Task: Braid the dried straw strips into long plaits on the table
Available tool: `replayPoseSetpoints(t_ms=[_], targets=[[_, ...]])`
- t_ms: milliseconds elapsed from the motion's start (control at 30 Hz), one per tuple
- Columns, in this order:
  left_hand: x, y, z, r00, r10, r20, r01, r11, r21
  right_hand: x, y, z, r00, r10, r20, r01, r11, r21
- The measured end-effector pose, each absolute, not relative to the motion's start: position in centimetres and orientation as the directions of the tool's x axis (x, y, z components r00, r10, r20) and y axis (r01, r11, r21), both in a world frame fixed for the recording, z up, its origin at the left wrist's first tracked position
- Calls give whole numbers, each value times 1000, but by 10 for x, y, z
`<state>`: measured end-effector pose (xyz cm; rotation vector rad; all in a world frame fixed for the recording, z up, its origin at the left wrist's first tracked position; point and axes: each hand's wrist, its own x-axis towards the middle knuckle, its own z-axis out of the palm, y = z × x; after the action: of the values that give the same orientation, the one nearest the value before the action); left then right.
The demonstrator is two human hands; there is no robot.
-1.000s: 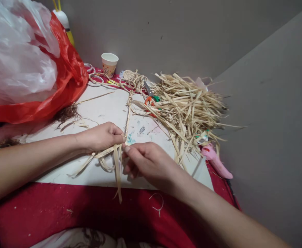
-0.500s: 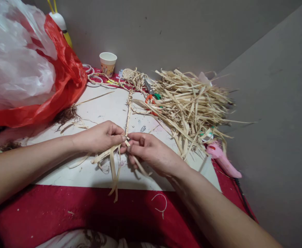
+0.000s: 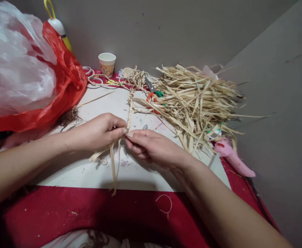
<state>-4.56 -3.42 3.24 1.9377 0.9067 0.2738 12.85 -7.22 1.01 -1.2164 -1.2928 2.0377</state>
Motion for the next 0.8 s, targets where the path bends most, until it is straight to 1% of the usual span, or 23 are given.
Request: replayPoseSetpoints(t_ms=[67,167,233,333,433,500,667,800], targets=[[-46,-29,46,689,702,-182,511,-292,808,130,-68,18,-564,694,-448,1,-542,-840],[-46,-24,59,644,740,-195,571,-294,766,131,-66,21,-598,677,-429,-102,-595,-797],[-45,-25,58,631,747,-210,582,-277,764,131,-68,15,-622,670,-406,-168,-620,-766],[-44,-32,44,677,699,-229,541,-262,799,131,-75,1,-651,649,-395,-240,-669,-704],[-43,-41,25,694,689,-209,496,-248,832,128,-83,-9,-626,638,-448,-247,-708,-662],[-43,-46,17,686,698,-203,493,-242,836,126,-86,-12,-588,648,-485,-245,-713,-657],[-44,-51,15,678,679,-282,527,-182,830,118,-90,-11,-488,694,-529,-225,-686,-692],[-46,-51,22,673,659,-336,547,-139,825,111,-91,-11,-409,741,-533,-192,-641,-743]])
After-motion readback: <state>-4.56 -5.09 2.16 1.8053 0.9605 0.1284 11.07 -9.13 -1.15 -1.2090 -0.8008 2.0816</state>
